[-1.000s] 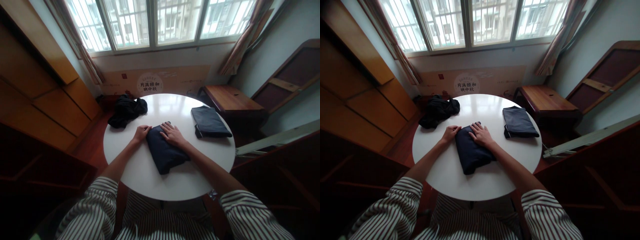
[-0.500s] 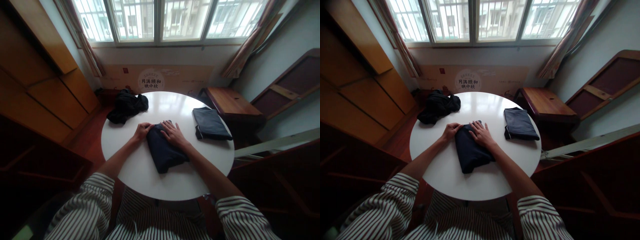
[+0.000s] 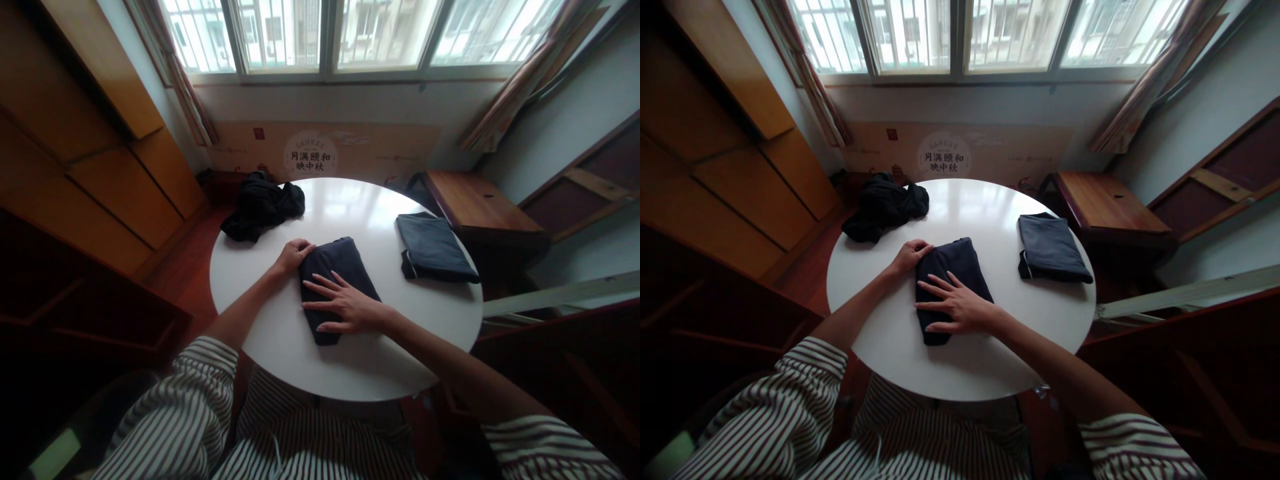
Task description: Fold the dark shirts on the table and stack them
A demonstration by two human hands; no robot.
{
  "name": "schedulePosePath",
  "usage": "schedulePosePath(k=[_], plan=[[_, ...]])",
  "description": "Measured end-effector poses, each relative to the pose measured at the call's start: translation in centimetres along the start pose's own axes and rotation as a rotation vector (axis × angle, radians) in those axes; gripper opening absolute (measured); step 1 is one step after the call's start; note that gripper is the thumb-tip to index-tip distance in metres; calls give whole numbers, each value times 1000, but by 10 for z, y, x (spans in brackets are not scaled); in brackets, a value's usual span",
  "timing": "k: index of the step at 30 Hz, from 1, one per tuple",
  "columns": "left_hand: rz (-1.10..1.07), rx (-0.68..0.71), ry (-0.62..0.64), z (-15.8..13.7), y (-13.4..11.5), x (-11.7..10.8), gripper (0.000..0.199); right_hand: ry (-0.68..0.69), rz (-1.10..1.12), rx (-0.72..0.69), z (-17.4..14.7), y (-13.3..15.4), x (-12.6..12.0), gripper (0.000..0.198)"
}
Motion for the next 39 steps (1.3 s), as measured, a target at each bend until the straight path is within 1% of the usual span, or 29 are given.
schedulePosePath(k=[4,6,8,9,10,11,13,15,16,18,19,21,23,25,27,28,30,32,33,34,35,36,38,39], plan=[[39,10,18,0,-1,0,29,37,43,-61,-22,15,4,67],[95,47,-13,-3,-8,-1,25,40,55,-58,-30,21,5,74],[189,152,-94,-9,-20,-1,21,35,66,-53,-34,26,6,77],[233,228,-125,-13,-28,0,20,21,73,-49,-34,28,6,74],[264,310,-130,-18,-36,2,22,-7,84,-45,-34,29,5,67],[282,389,-102,-22,-44,6,25,-49,101,-39,-32,29,4,57],[314,502,39,-31,-56,16,31,-180,138,-10,-25,23,-1,39],[383,525,192,-36,-61,26,37,-357,141,64,-18,9,-8,37],[432,511,257,-37,-62,30,41,-445,121,119,-14,-2,-13,39],[524,461,337,-38,-60,34,48,-580,49,251,-6,-27,-20,39],[563,439,357,-37,-58,35,50,-605,9,314,-1,-41,-22,39],[633,401,360,-35,-56,35,54,-561,-49,432,6,-68,-19,44],[691,348,340,-33,-54,34,55,-455,-66,542,11,-90,-8,49],[724,287,318,-32,-53,34,56,-388,-50,627,13,-104,3,53],[733,234,279,-32,-53,34,54,-392,-12,674,12,-111,10,56],[729,200,236,-32,-52,33,52,-417,20,695,11,-113,12,59],[702,92,98,-32,-48,25,51,-509,125,759,6,-118,9,69],[631,-68,-56,-31,-40,11,56,-617,304,829,-1,-123,3,82],[571,-153,-95,-30,-35,4,63,-656,415,853,-4,-126,0,90],[487,-223,-92,-29,-31,-2,69,-682,525,866,-7,-129,-2,97],[374,-271,-51,-26,-28,-7,71,-695,624,873,-9,-131,-5,105],[239,-294,13,-24,-27,-9,68,-704,703,879,-10,-132,-6,111],[-30,-265,113,-20,-33,-12,55,-726,805,898,-13,-133,-10,120],[-138,-223,122,-19,-39,-13,50,-743,847,903,-14,-133,-11,121]])
Point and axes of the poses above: each hand's wrist, its own z-axis towards the middle knuckle, its own x-axis out of the palm, y = z × x, the point moved 3 cm from there along z, towards the middle knuckle
